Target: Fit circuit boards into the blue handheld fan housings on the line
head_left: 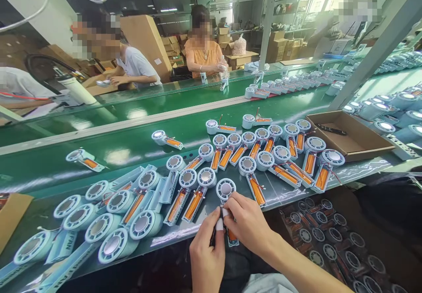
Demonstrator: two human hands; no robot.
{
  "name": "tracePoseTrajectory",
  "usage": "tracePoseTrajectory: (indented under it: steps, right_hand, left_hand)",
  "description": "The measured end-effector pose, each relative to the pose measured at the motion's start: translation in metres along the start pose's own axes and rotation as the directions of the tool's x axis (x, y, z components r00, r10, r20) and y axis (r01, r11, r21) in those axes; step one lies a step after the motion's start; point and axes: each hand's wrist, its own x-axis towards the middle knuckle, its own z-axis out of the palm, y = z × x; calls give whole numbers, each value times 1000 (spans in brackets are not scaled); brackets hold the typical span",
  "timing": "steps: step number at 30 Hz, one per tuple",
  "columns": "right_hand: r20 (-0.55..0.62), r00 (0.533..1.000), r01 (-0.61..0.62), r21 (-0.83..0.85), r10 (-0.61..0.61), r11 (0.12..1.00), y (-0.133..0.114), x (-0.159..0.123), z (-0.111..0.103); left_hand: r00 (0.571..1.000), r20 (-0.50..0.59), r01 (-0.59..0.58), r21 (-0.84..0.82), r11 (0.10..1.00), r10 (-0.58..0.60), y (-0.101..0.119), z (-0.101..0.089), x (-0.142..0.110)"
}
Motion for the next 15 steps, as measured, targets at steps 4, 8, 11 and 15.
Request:
tracePoseTrajectory:
  steps: [4, 8, 11, 15]
  right_hand:
    - [131, 991, 1, 207, -29, 978, 10, 5, -11]
    - [252, 968, -84, 313, 2, 946, 16, 11, -22]
    - [300, 953, -124, 281, 35, 952, 16, 14, -26]
    - [358, 930, -182, 232, 90, 955, 17, 17, -32]
  left_hand:
    - [992, 96, 94, -87, 992, -85, -5, -9, 6]
    - [941, 253, 284, -229, 931, -225, -8, -16, 16]
    - [906, 322, 361, -251, 898, -275, -10, -20, 21]
    - [878, 377, 406, -259, 876, -295, -14, -23, 22]
